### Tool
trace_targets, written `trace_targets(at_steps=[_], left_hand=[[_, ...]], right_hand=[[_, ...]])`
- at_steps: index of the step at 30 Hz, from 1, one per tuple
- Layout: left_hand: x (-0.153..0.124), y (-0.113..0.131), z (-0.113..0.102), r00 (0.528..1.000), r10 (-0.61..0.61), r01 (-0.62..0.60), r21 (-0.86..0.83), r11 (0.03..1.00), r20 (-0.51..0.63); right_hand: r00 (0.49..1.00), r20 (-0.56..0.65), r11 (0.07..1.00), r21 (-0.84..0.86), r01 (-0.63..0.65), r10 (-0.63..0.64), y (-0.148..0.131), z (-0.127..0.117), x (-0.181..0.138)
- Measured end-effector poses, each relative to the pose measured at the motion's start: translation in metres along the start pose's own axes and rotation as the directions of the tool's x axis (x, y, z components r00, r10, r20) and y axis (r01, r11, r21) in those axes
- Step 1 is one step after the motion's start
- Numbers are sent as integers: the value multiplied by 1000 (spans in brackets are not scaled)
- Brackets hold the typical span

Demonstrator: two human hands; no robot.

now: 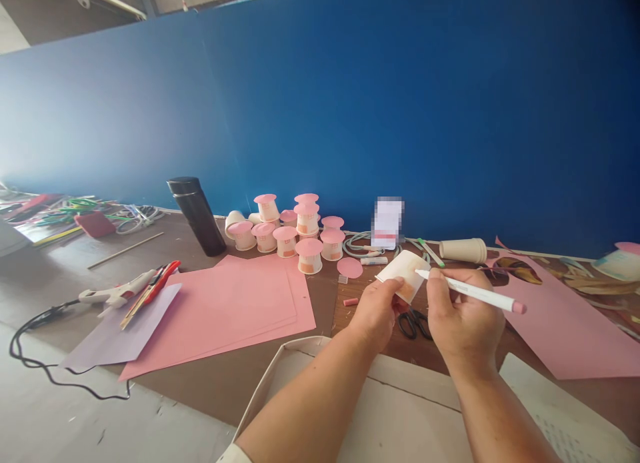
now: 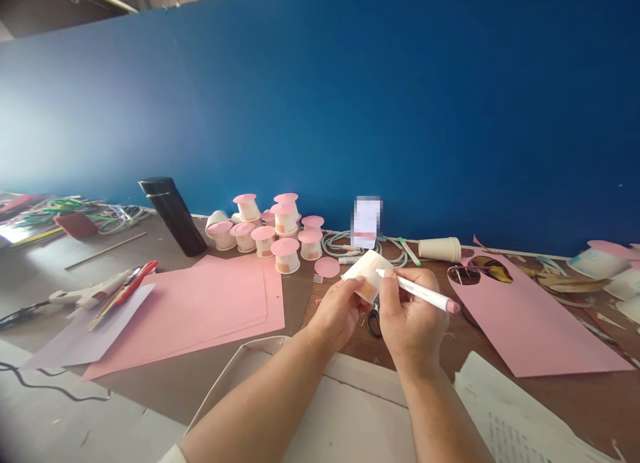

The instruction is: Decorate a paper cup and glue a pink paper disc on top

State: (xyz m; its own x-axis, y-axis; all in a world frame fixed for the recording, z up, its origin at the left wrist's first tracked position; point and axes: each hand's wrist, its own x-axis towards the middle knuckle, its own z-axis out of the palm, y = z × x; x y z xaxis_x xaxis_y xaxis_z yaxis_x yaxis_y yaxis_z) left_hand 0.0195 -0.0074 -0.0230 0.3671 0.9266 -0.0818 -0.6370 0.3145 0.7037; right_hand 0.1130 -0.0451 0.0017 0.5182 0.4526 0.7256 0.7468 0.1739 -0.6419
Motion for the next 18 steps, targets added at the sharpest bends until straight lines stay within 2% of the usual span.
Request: trace_targets(at_steps=[13,18], left_hand=[[-1,1,0,1000,-1,1,30,1000,0],[0,2,1,999,-41,40,-34,999,-27]], right_hand=[[1000,7,1000,1,-4,4,-1,0,0],[998,-34,994,92,-57,61,-4,-2,2]])
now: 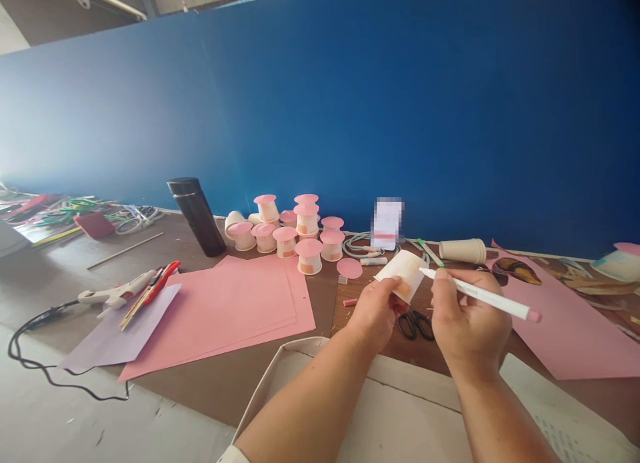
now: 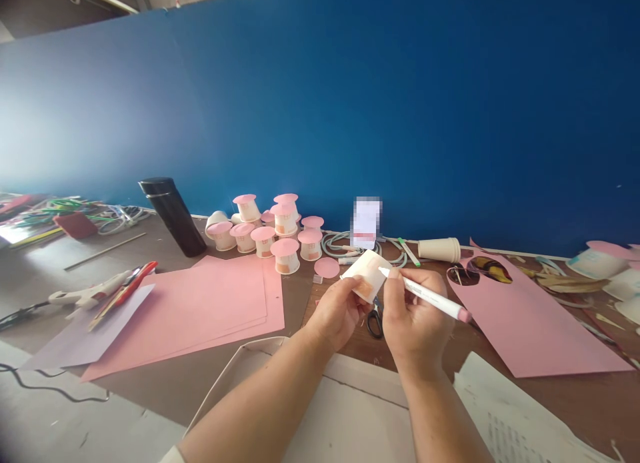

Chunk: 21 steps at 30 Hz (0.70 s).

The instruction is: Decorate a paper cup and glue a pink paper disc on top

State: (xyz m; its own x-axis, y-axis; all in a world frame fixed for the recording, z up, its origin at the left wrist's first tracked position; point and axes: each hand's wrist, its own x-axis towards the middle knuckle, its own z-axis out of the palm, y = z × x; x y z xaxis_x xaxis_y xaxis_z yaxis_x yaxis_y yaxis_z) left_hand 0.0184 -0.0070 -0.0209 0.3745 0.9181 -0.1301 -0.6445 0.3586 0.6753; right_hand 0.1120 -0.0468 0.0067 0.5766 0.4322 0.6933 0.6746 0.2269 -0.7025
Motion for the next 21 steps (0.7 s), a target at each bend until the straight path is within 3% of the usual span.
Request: trace_targets(at_steps=[5,21], left_hand=[[0,2,1,999,-35,35,-9,999,-8],[-1,-2,-1,998,36,-43,130,991,59]], right_hand=[[998,-54,998,59,-23,26,2,-2,2],[1000,8,1000,-16,-20,21,5,0,1]])
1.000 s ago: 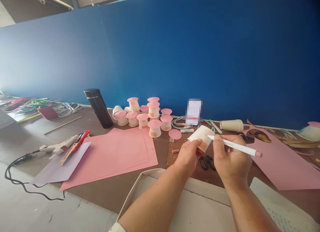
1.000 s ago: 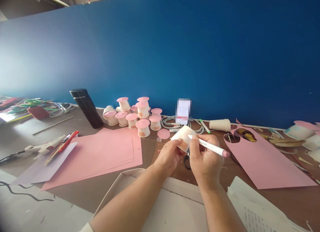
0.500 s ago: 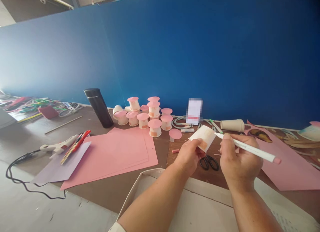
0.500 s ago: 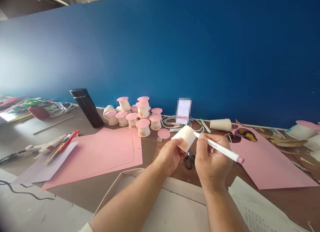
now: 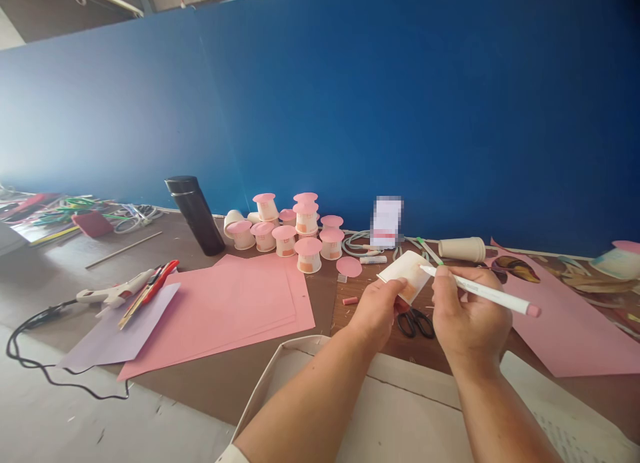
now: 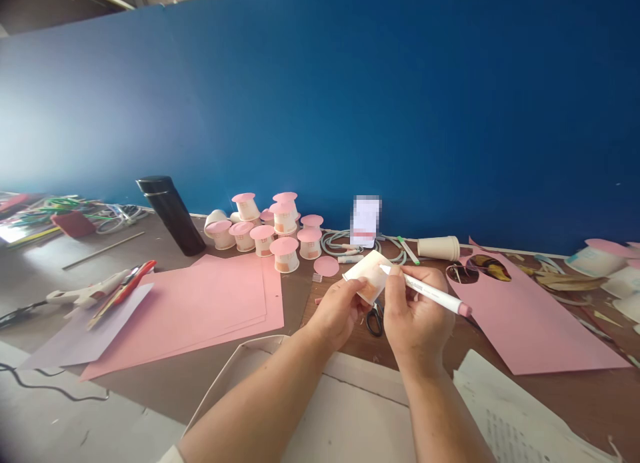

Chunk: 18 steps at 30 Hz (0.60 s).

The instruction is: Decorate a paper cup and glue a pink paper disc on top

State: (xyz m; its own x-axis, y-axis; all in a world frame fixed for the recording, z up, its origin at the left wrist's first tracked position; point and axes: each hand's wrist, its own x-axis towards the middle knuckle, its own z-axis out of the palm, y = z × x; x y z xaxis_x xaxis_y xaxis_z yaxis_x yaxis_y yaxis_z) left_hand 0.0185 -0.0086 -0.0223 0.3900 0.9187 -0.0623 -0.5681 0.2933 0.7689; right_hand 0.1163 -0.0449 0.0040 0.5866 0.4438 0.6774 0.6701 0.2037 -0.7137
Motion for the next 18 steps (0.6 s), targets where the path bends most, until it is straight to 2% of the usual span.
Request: trace_targets(at_steps=[18], left_hand=[[2,-1,-2,1000,-5,5,42,999,1]], right_hand=[[998,-17,997,-47,60,-61,0,1,1]])
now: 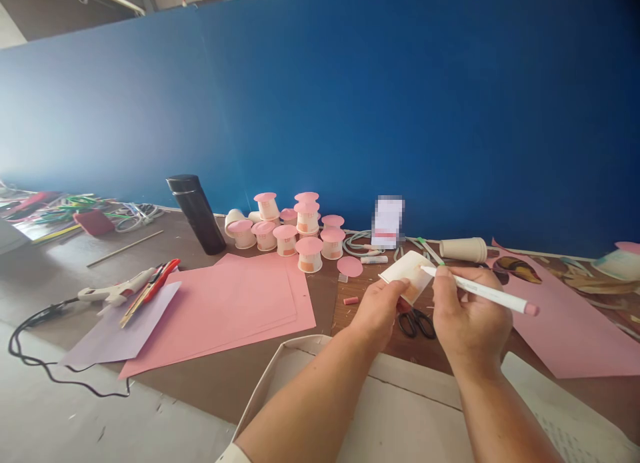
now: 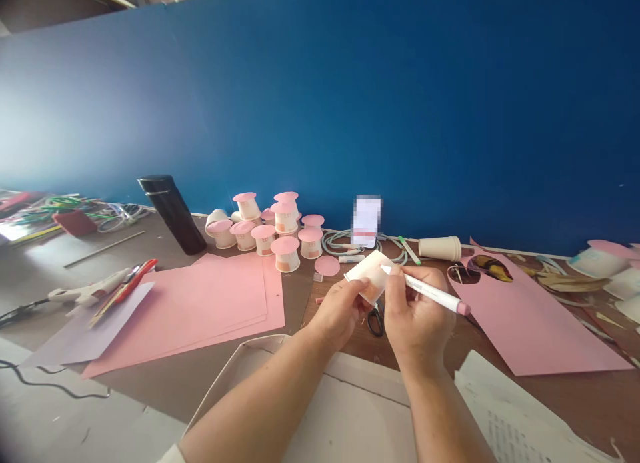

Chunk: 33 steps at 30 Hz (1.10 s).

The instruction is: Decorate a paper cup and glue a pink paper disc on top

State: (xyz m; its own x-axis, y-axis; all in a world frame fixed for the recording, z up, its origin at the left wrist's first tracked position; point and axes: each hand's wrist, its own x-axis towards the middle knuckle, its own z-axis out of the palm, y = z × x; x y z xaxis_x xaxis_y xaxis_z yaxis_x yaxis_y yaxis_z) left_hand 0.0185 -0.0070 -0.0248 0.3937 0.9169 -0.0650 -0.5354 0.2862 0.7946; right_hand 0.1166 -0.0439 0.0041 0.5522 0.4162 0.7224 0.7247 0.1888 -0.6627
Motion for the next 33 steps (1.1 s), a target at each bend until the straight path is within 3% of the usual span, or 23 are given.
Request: trace_targets(at_steps=[33], left_hand=[[-2,5,3,998,-55,51,-171,984,-20]], right_hand=[[1000,20,1000,-17,-1,1,0,0,-1]])
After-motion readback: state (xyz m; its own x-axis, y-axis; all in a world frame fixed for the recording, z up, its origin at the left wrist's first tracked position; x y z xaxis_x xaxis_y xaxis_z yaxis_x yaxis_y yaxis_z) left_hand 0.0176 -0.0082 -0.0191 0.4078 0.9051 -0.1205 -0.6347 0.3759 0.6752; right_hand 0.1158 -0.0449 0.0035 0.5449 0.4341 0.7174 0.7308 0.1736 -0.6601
